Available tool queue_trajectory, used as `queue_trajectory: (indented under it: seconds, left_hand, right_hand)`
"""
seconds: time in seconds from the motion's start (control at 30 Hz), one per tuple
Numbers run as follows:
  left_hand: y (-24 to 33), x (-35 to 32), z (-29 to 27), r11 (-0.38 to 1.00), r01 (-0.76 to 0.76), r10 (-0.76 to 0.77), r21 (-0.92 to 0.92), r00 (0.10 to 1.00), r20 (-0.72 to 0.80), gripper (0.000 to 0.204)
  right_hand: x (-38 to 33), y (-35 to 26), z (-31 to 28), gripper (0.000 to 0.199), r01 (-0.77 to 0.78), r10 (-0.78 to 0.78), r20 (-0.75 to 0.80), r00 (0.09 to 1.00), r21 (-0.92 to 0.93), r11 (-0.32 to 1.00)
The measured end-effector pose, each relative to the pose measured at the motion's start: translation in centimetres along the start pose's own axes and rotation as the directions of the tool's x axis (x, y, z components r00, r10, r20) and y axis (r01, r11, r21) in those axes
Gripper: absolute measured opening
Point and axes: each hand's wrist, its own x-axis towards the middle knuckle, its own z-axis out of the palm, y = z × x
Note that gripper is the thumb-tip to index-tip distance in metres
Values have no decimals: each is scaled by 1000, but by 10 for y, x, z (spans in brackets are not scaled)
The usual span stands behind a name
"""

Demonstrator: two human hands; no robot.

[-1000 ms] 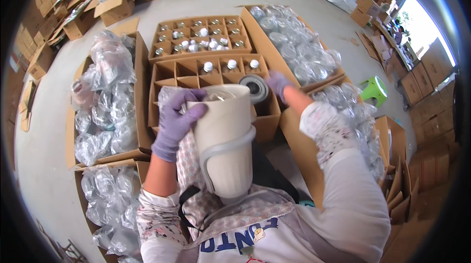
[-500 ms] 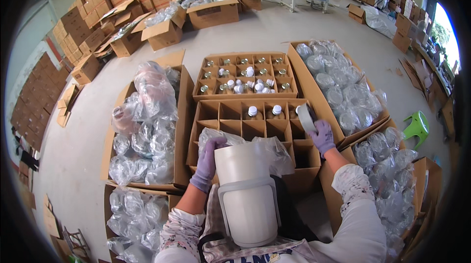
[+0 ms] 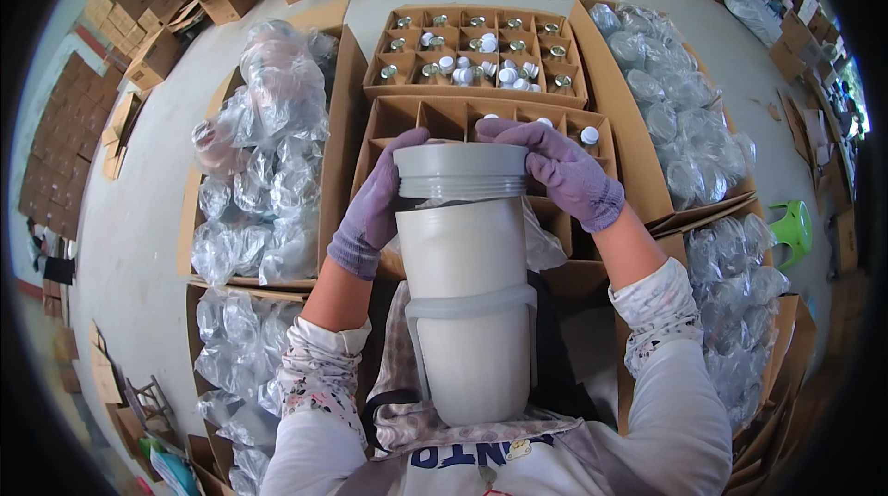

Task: The person assembles silver canisters and grey plastic lids by hand before placing them into protective plastic bags and organizing them into cardboard boxes.

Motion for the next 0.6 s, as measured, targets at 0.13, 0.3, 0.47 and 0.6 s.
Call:
queue_trajectory:
  seconds: [0.13,0.3,0.47,0.6]
  left_hand:
    - [-13,-18,-14,991,-53,52,120,999,7,53]
    - [-17,-23,-15,998,-61,62,14,998,-26,56]
    - [-16,-27,-3,993,-104,108,50,991,-85,57]
    - [0,-33,22,946,-72,125,316,981,-151,51]
  right_hand:
    - [-3,21,18,45,25,-29,-44,999,-103,994]
    - [-6,15,29,44,-59,50,-159,986,-53,997]
    - [-14,20,32,38,-54,59,-194,979,29,998]
    - [-23,54,22,43,-27,94,-176,980,348,937]
